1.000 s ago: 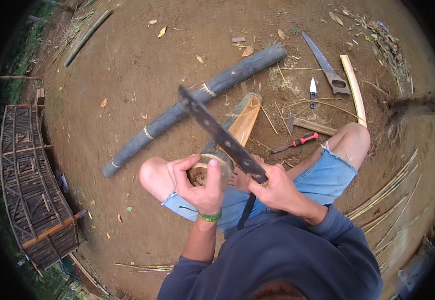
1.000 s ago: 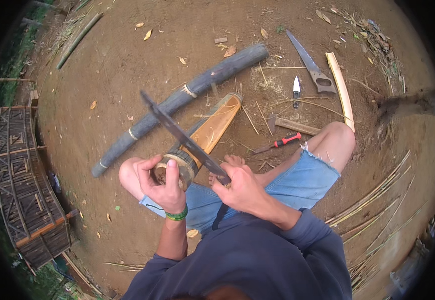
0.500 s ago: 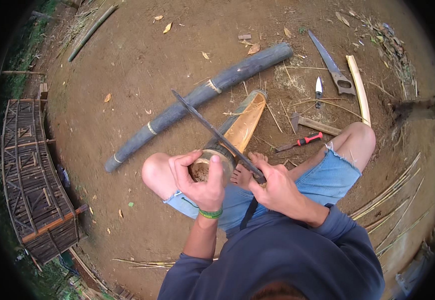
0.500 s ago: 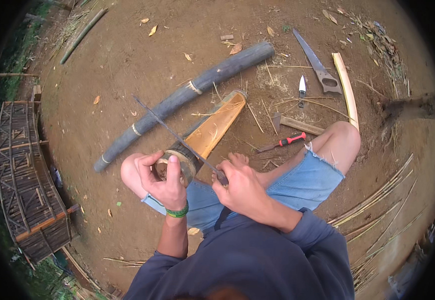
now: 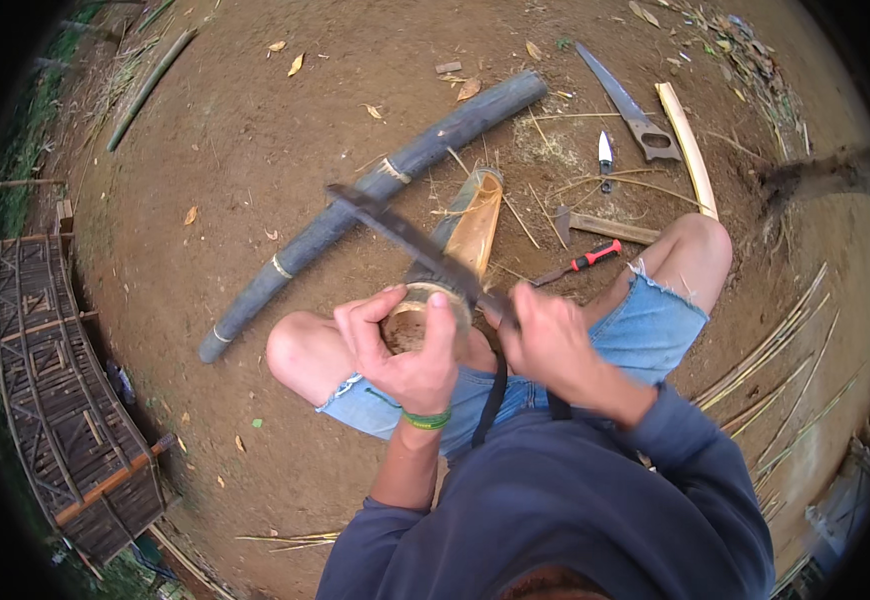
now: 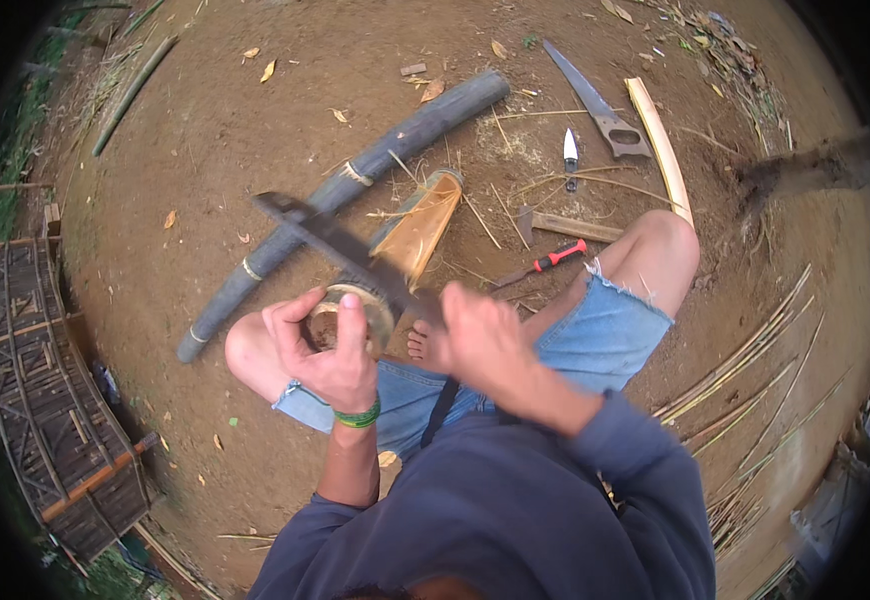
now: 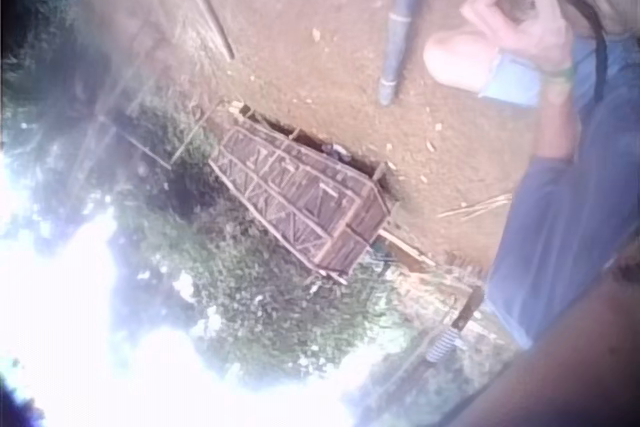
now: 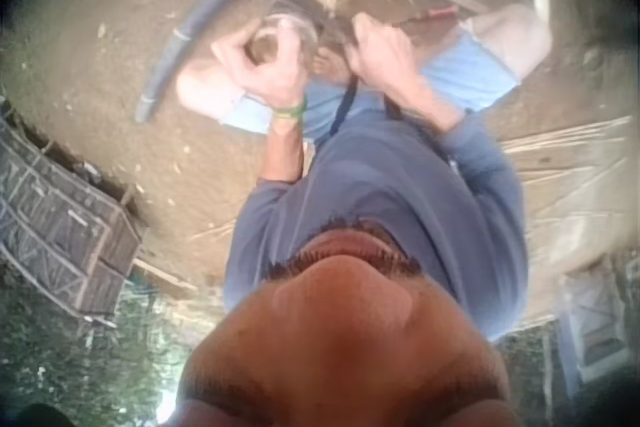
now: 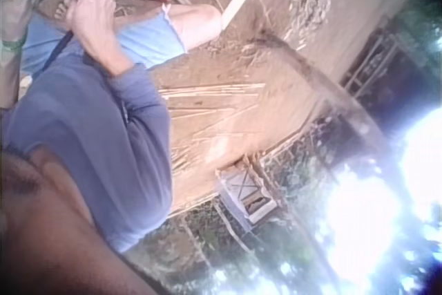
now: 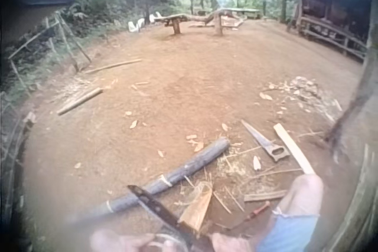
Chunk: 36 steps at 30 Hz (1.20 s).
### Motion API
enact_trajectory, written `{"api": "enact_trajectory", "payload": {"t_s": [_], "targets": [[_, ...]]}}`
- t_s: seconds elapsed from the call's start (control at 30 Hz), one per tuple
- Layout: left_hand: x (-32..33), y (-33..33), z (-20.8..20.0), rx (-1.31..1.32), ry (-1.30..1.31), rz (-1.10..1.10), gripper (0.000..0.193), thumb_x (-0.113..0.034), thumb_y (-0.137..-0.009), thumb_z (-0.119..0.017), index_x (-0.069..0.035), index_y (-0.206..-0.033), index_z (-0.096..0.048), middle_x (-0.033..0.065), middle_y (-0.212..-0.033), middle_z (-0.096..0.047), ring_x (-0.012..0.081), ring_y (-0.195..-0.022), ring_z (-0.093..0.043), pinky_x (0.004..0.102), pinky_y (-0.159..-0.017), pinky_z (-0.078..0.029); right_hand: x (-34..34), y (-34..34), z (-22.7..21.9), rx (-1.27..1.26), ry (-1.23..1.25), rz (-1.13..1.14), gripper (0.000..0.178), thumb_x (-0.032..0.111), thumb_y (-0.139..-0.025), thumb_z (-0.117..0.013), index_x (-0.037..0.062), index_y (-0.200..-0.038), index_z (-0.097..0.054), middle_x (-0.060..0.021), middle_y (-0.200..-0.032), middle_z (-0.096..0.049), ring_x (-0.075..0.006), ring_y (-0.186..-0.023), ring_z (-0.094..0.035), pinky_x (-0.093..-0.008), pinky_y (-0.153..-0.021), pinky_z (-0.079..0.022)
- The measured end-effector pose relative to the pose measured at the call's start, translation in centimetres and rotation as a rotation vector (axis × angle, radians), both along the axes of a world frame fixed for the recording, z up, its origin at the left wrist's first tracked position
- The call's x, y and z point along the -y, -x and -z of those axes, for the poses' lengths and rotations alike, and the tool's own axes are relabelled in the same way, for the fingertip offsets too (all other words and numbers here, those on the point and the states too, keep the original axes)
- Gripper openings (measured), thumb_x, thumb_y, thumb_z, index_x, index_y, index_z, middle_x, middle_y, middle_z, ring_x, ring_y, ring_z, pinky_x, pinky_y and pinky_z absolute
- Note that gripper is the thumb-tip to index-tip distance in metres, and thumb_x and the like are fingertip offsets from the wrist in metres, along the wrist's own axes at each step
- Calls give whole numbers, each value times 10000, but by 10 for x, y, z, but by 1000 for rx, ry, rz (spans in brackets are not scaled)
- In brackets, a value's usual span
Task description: The person sits on the ground and uses a large knife to scrape and shape the interior of a split bamboo tube. They repeatedly scrape the inner surface to remove material and smooth the edges, occasionally switching to a smaller knife for finer adjustments.
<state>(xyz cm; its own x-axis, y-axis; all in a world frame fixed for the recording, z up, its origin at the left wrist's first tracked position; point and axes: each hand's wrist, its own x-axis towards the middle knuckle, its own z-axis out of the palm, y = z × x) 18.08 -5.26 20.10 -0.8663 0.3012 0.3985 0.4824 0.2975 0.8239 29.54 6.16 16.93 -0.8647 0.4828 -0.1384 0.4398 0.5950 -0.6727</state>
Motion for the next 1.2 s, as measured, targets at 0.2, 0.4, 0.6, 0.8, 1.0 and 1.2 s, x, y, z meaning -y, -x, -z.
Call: {"api": "enact_trajectory", "payload": {"t_s": [0.2,0.4,0.6,0.8,1.0,1.2], "targets": [[-16,-9,-4,15,-19,34,328,-36,-796,-814,27,-1051,-618,89,-1020,-536,208,-970,-545,347,-899,-438,-49,4,-13,36,169,-139,347,206,-853,-744,-90,-1002,-639,-287,-809,-686,-456,-753,-709,-501,-664,-563],[-10,14,-3,49,-5,-41,352,-66,-747,-852,1,-1005,-622,98,-991,-569,235,-945,-578,368,-860,-475,-17,0,12,-244,320,15,327,192,-835,-775,-54,-999,-637,-231,-763,-676,-426,-689,-685,-471,-613,-538],[3,33,-3,27,32,-106,317,-56,-768,-822,3,-1009,-625,78,-975,-560,226,-948,-553,365,-884,-443,-5,13,3,-348,180,-47,243,139,-814,-737,-29,-911,-591,-258,-768,-670,-465,-693,-668,-510,-630,-540],[1,25,2,71,-51,-89,344,-57,-757,-831,-1,-1027,-625,88,-995,-565,227,-959,-569,368,-894,-457,-16,8,23,-223,148,17,223,132,-826,-730,-45,-922,-635,-303,-806,-684,-462,-743,-702,-510,-653,-570],[5,24,3,81,-36,-65,360,-60,-749,-839,8,-1030,-625,98,-1006,-571,239,-964,-581,374,-909,-467,-39,8,44,103,123,66,293,199,-804,-789,-26,-907,-632,-288,-861,-701,-441,-761,-707,-498,-657,-576],[3,23,3,47,-42,-63,357,-48,-747,-828,5,-1035,-623,96,-1010,-570,240,-975,-576,380,-923,-463,-45,5,89,-67,48,58,212,142,-810,-745,-13,-884,-622,-257,-698,-663,-440,-668,-691,-492,-600,-558]]}}
